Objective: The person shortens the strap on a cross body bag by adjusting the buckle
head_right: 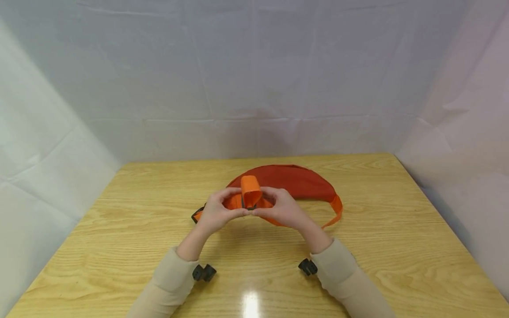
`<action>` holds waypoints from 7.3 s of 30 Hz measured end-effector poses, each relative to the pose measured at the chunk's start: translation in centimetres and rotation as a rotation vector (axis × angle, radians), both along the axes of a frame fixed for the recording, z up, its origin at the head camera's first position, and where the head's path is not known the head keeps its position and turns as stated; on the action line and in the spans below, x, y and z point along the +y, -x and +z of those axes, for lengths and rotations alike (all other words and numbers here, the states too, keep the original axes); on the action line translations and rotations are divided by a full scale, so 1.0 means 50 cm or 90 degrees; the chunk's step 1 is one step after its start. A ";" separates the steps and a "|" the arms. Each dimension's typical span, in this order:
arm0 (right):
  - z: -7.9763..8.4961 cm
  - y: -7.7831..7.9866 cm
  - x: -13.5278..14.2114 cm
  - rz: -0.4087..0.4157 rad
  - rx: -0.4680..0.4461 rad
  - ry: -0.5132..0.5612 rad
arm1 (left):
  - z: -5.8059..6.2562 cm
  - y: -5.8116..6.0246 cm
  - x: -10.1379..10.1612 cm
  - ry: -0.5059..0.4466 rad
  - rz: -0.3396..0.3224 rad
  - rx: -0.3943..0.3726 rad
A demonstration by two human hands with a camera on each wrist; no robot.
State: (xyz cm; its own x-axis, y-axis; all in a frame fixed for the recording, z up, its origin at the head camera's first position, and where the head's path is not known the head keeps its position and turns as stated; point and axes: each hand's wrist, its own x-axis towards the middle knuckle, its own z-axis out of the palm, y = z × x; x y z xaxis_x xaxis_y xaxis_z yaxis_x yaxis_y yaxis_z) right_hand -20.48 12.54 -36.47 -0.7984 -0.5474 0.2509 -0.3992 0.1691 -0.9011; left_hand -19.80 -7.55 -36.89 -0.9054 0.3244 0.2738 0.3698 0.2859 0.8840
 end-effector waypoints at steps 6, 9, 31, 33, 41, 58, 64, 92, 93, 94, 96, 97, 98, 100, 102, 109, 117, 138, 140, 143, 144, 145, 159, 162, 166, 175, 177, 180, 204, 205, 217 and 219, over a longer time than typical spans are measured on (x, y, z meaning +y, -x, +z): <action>-0.001 -0.002 -0.002 -0.023 0.015 -0.009 | 0.002 0.000 -0.001 0.007 -0.010 0.004; 0.000 -0.002 -0.002 -0.034 0.025 -0.012 | 0.002 0.000 -0.002 0.022 -0.011 0.017; -0.002 -0.002 0.000 -0.017 0.036 0.003 | 0.010 -0.003 -0.018 0.095 -0.006 0.039; -0.002 -0.003 0.000 -0.018 0.036 0.003 | 0.006 0.000 -0.022 0.098 -0.012 0.052; -0.004 0.000 0.004 -0.024 0.049 0.001 | 0.004 0.003 -0.036 0.129 -0.021 0.089; -0.002 -0.001 0.012 -0.034 0.031 0.000 | 0.003 0.000 -0.080 0.117 -0.010 0.081; -0.005 0.000 0.014 -0.033 0.023 0.004 | 0.001 -0.003 -0.095 0.134 0.008 0.091; 0.006 -0.002 0.011 -0.012 0.002 0.005 | 0.002 -0.012 -0.146 0.176 0.039 0.130; 0.006 -0.002 0.011 -0.011 0.001 0.006 | 0.003 -0.013 -0.147 0.174 0.038 0.130; 0.005 -0.002 0.011 -0.008 0.000 0.008 | 0.002 -0.013 -0.148 0.173 0.036 0.129; 0.004 -0.002 0.011 -0.006 0.000 0.008 | 0.001 -0.013 -0.151 0.167 0.032 0.130; 0.003 -0.002 0.011 -0.007 0.001 0.007 | 0.001 -0.013 -0.152 0.166 0.032 0.131; 0.001 -0.001 0.012 -0.008 0.002 0.005 | 0.000 -0.013 -0.154 0.165 0.032 0.132; -0.001 -0.001 0.012 -0.009 0.005 0.004 | -0.001 -0.014 -0.159 0.167 0.036 0.135; -0.002 -0.001 0.013 -0.009 0.009 0.004 | -0.002 -0.016 -0.165 0.170 0.041 0.139; 0.001 -0.001 0.014 -0.005 0.015 0.006 | -0.008 -0.015 -0.183 0.161 0.033 0.127; 0.006 0.000 0.016 -0.005 0.009 0.007 | 0.007 -0.027 -0.195 0.168 0.041 0.110; 0.007 -0.002 0.022 0.013 -0.005 -0.020 | -0.007 -0.009 -0.219 0.191 0.020 0.077; 0.006 -0.001 0.021 0.012 -0.009 -0.021 | -0.011 -0.007 -0.221 0.184 0.014 0.066; 0.003 0.000 0.019 0.014 -0.009 -0.015 | -0.013 -0.005 -0.219 0.180 0.007 0.053; 0.002 0.001 0.018 0.014 -0.008 -0.012 | -0.013 -0.005 -0.218 0.180 0.004 0.052; 0.001 0.001 0.018 0.015 -0.008 -0.009 | -0.012 -0.004 -0.217 0.181 0.001 0.052; -0.002 0.001 0.013 0.001 0.004 -0.021 | -0.004 -0.002 -0.187 0.218 -0.031 0.139; -0.002 0.002 0.012 0.000 0.012 -0.018 | 0.005 -0.005 -0.174 0.225 -0.018 0.196; -0.001 0.002 0.012 -0.002 0.024 -0.016 | 0.020 -0.008 -0.155 0.230 -0.010 0.234; 0.004 -0.003 0.011 -0.008 0.016 -0.018 | 0.054 -0.025 -0.119 0.243 0.001 0.251; 0.005 -0.003 0.010 -0.008 0.015 -0.017 | 0.060 -0.028 -0.110 0.245 0.008 0.265; 0.005 -0.004 0.007 -0.004 0.012 -0.010 | 0.064 -0.028 -0.093 0.247 0.017 0.302; 0.004 -0.005 -0.001 0.018 0.012 0.002 | 0.029 -0.003 -0.014 0.215 -0.080 0.158; 0.005 -0.005 -0.001 0.021 0.009 0.003 | 0.027 -0.002 -0.014 0.209 -0.081 0.156; -0.003 0.005 0.014 0.026 -0.029 -0.028 | 0.018 -0.001 -0.017 0.157 -0.073 0.181; -0.006 0.008 0.017 0.000 -0.048 -0.013 | 0.018 0.001 -0.018 0.148 -0.070 0.181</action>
